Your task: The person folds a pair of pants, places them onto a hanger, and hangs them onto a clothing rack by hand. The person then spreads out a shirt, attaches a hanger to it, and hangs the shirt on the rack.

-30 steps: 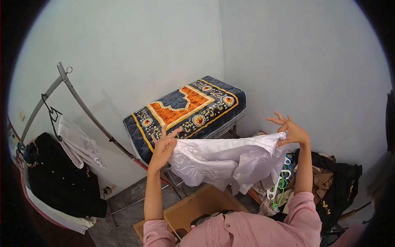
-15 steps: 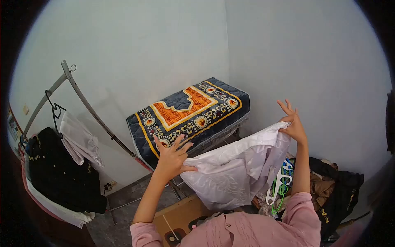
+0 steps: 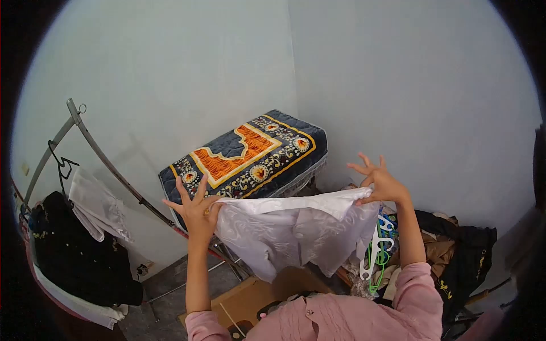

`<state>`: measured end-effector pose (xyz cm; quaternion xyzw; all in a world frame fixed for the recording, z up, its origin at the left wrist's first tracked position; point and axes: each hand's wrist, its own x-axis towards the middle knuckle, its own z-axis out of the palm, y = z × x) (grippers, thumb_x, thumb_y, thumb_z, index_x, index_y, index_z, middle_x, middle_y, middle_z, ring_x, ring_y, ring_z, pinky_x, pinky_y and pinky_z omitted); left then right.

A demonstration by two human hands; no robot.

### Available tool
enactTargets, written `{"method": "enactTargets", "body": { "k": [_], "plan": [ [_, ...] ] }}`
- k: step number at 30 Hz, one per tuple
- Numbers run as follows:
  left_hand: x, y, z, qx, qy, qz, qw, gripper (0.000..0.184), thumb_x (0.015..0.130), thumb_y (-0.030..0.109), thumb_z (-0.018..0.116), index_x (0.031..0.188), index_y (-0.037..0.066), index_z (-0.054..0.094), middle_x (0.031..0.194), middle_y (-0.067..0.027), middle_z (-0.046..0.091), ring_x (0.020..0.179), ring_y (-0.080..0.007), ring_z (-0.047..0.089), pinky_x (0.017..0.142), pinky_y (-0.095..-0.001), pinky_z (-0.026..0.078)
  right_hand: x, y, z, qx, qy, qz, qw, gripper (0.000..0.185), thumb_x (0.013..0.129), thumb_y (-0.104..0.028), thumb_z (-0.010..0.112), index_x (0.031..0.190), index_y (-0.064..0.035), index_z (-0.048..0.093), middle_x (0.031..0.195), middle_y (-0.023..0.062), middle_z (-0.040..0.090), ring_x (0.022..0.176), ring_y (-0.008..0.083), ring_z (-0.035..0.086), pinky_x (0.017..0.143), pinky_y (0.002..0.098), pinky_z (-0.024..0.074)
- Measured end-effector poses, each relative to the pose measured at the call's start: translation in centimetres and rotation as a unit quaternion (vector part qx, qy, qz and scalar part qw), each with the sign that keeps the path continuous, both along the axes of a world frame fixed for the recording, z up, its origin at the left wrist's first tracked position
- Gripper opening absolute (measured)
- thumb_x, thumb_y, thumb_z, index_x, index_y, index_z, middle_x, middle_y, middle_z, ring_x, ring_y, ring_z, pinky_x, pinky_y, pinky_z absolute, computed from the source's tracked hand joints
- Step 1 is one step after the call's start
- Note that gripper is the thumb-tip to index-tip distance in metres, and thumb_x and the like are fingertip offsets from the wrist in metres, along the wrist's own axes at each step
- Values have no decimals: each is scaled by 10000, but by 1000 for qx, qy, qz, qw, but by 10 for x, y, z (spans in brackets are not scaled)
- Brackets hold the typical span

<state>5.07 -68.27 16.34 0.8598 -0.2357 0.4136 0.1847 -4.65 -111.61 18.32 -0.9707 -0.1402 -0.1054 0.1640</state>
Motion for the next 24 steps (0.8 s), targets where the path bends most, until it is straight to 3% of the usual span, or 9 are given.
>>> {"method": "enactTargets", "body": {
  "k": [6,12,14,16,18,20,22,23,24],
  "plan": [
    [5,-10,20,-67,75,7,995,107,750,231,669,705,136,691,1319,36,516,1389,-375,107,956,-707,-137,13,0,-33,-8,51,17,999,263,609,-293,785,836,-173,728,1401,0,420,1395,301,141,1003,710,-25],
    [9,0,18,-105,103,-28,989,186,718,308,710,693,126,685,1335,36,500,1388,-366,122,954,-705,-139,17,17,-38,76,-212,-120,967,157,579,-191,765,728,-169,720,1429,-1,385,1392,310,157,1029,673,-18],
    [7,3,10,-4,99,-71,993,193,682,320,733,687,132,692,1327,39,508,1385,-346,144,954,-713,-126,32,21,-64,231,-296,-130,918,113,567,-167,756,670,-178,712,1435,-10,377,1391,320,159,1042,655,-15],
    [0,4,8,79,80,-19,993,191,663,324,742,684,140,698,1306,43,527,1382,-328,163,955,-712,-128,31,31,-62,242,-222,-98,939,142,548,-169,758,680,-210,726,1428,-11,388,1387,324,168,1029,673,-16],
    [6,11,-9,79,52,56,994,167,651,301,751,694,146,703,1285,55,543,1377,-336,171,959,-720,-104,25,32,-51,-68,-138,-112,982,202,544,-150,758,726,-237,739,1440,-10,368,1388,318,162,1010,698,-22],
    [8,9,-30,18,53,79,995,129,673,264,750,711,148,707,1298,28,535,1373,-357,170,953,-727,-97,33,24,-49,-24,-136,-127,982,250,546,-135,756,766,-254,743,1459,-13,334,1390,317,146,995,714,-27],
    [5,-7,-53,-222,47,20,974,110,710,227,734,751,129,706,1311,-13,524,1370,-379,163,940,-729,-110,34,28,-39,58,-256,-224,938,268,548,-120,750,782,-250,745,1466,-16,320,1394,316,134,1001,706,-33],
    [6,-14,-64,-222,49,21,973,110,710,227,734,751,129,706,1311,-13,524,1370,-379,163,940,-729,-110,38,32,-37,111,-265,-245,926,276,561,-111,741,795,-257,747,1465,-12,321,1394,316,134,1004,698,-44],
    [7,-21,-74,-286,140,-121,940,120,738,230,713,761,114,698,1316,-26,519,1371,-381,157,941,-720,-126,42,36,-40,109,-265,-244,926,276,561,-111,741,795,-257,747,1465,-12,321,1394,316,134,1004,698,-44]
  ]
}}
